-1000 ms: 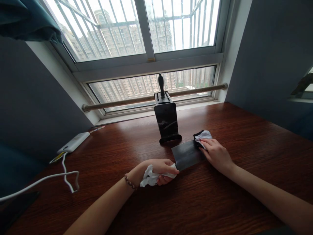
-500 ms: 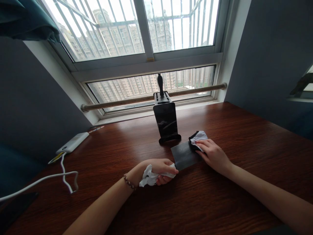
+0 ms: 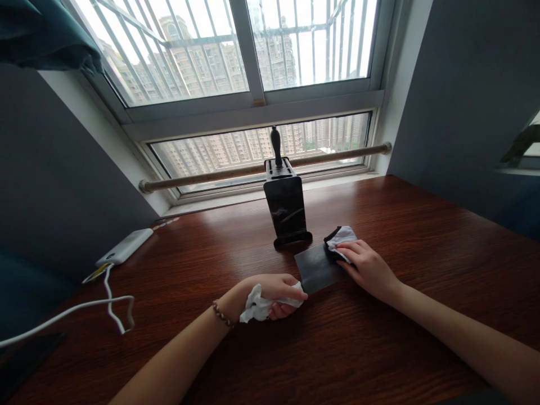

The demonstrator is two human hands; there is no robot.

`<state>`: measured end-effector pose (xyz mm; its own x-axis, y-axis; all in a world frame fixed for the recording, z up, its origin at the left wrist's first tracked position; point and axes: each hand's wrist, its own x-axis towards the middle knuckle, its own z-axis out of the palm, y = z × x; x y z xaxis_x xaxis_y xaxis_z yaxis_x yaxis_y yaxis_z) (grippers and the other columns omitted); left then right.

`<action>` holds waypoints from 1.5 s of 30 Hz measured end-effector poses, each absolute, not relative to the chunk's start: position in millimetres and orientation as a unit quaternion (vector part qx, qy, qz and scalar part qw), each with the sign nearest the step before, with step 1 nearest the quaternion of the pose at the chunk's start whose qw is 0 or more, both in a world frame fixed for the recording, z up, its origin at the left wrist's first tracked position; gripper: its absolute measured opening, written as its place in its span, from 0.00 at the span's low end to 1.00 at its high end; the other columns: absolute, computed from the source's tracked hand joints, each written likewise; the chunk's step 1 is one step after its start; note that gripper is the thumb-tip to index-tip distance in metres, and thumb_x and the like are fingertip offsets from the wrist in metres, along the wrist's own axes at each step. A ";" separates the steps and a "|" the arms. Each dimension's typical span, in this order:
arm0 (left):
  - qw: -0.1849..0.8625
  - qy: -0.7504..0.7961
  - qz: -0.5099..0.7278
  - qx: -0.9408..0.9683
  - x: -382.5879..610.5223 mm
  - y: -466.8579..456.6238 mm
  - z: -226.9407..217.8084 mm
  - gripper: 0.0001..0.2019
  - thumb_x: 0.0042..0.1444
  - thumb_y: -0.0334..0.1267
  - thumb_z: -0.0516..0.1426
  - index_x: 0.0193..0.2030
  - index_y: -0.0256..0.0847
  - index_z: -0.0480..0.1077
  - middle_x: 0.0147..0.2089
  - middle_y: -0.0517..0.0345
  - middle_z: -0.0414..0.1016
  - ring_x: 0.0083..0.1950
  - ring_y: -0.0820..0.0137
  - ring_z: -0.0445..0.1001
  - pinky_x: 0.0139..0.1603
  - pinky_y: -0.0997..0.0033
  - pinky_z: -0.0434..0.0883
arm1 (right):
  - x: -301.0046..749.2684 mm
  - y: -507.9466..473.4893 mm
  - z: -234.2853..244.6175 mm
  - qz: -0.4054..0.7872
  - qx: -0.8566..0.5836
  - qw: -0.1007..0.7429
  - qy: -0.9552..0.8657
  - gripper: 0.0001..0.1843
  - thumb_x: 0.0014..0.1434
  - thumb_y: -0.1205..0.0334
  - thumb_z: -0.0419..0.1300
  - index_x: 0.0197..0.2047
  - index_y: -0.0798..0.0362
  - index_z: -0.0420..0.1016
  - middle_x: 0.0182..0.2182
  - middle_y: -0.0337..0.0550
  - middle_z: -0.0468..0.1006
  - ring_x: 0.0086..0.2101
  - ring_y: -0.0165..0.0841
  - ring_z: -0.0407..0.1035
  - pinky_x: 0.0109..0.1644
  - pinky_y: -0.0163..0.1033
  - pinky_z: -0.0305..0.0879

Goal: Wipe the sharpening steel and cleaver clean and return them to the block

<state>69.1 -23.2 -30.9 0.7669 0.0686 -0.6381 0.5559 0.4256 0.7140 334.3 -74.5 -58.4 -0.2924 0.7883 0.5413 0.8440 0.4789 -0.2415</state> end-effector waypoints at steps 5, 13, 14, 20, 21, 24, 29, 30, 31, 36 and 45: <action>0.782 0.308 -0.154 0.520 69.4 -23.3 -30.1 0.18 0.50 0.48 0.60 0.25 0.40 0.56 0.19 0.67 0.52 0.16 0.81 0.50 0.13 0.81 0.50 | 334.8 -73.9 -59.5 -0.045 -0.509 0.310 -0.801 0.12 0.61 0.64 0.54 0.48 0.55 0.70 0.47 0.40 0.70 0.47 0.35 0.60 0.54 0.42 0.61; 0.782 0.308 -0.152 0.519 69.3 -24.5 -27.4 0.17 0.51 0.47 0.59 0.25 0.40 0.56 0.19 0.67 0.51 0.16 0.81 0.51 0.14 0.81 0.51 | 333.9 -74.4 -58.8 -0.043 -0.512 0.308 -0.801 0.12 0.62 0.64 0.54 0.48 0.55 0.70 0.48 0.39 0.70 0.47 0.35 0.59 0.55 0.42 0.60; 0.784 0.306 -0.153 0.518 69.3 -24.5 -27.3 0.17 0.52 0.47 0.59 0.25 0.40 0.56 0.19 0.67 0.51 0.16 0.81 0.51 0.14 0.81 0.50 | 333.7 -74.6 -58.6 -0.043 -0.512 0.308 -0.801 0.12 0.62 0.64 0.54 0.48 0.55 0.70 0.48 0.39 0.70 0.47 0.34 0.59 0.55 0.42 0.60; 0.785 0.306 -0.156 0.515 69.6 -24.0 -28.1 0.16 0.52 0.46 0.58 0.25 0.40 0.56 0.19 0.66 0.52 0.16 0.81 0.51 0.13 0.81 0.51 | 334.9 -73.5 -60.0 -0.044 -0.509 0.309 -0.802 0.12 0.62 0.64 0.53 0.48 0.55 0.70 0.47 0.39 0.70 0.47 0.34 0.59 0.54 0.42 0.61; 0.786 0.304 -0.159 0.515 69.6 -23.9 -28.4 0.17 0.52 0.46 0.58 0.25 0.40 0.56 0.19 0.67 0.52 0.16 0.81 0.51 0.13 0.81 0.51 | 335.4 -73.2 -60.5 -0.044 -0.508 0.310 -0.803 0.12 0.62 0.64 0.53 0.48 0.55 0.70 0.47 0.39 0.70 0.46 0.34 0.59 0.54 0.42 0.61; 0.787 0.301 -0.159 0.514 69.3 -23.8 -29.3 0.17 0.53 0.46 0.58 0.25 0.40 0.55 0.19 0.67 0.51 0.16 0.81 0.50 0.13 0.82 0.50 | 336.2 -72.7 -61.4 -0.045 -0.504 0.311 -0.805 0.12 0.62 0.63 0.53 0.48 0.55 0.70 0.47 0.39 0.70 0.46 0.34 0.59 0.53 0.42 0.61; 0.788 0.300 -0.156 0.514 68.4 -23.3 -30.5 0.17 0.53 0.46 0.58 0.25 0.40 0.56 0.19 0.67 0.51 0.16 0.81 0.50 0.13 0.82 0.50 | 336.5 -72.8 -61.6 -0.044 -0.500 0.315 -0.805 0.12 0.62 0.63 0.54 0.49 0.55 0.69 0.47 0.40 0.70 0.46 0.35 0.59 0.53 0.42 0.61; 0.788 0.299 -0.156 0.515 68.3 -23.1 -30.7 0.16 0.53 0.46 0.58 0.25 0.40 0.56 0.19 0.67 0.52 0.16 0.81 0.50 0.13 0.81 0.50 | 336.5 -72.9 -61.4 -0.043 -0.500 0.316 -0.805 0.12 0.62 0.64 0.54 0.48 0.55 0.69 0.47 0.40 0.70 0.46 0.35 0.59 0.53 0.42 0.61; 0.789 0.297 -0.155 0.515 68.2 -23.0 -31.0 0.16 0.53 0.46 0.58 0.25 0.40 0.56 0.19 0.67 0.52 0.16 0.81 0.50 0.13 0.81 0.51 | 336.4 -73.0 -61.0 -0.042 -0.501 0.318 -0.804 0.12 0.62 0.64 0.54 0.48 0.55 0.69 0.47 0.40 0.70 0.46 0.35 0.59 0.53 0.43 0.61; 0.790 0.296 -0.156 0.514 68.5 -22.8 -30.8 0.16 0.54 0.45 0.57 0.25 0.40 0.56 0.19 0.67 0.51 0.16 0.81 0.50 0.13 0.81 0.50 | 333.7 -75.3 -57.3 -0.005 -0.471 0.326 -0.820 0.09 0.63 0.65 0.52 0.45 0.54 0.69 0.44 0.41 0.70 0.44 0.34 0.60 0.50 0.42 0.62; 0.784 0.309 -0.156 0.515 70.2 -24.2 -27.7 0.17 0.51 0.47 0.59 0.25 0.40 0.56 0.19 0.67 0.51 0.16 0.81 0.50 0.14 0.80 0.49 | 327.7 -79.6 -51.3 0.046 -0.418 0.313 -0.851 0.09 0.63 0.64 0.52 0.45 0.53 0.69 0.44 0.41 0.69 0.44 0.33 0.60 0.49 0.40 0.62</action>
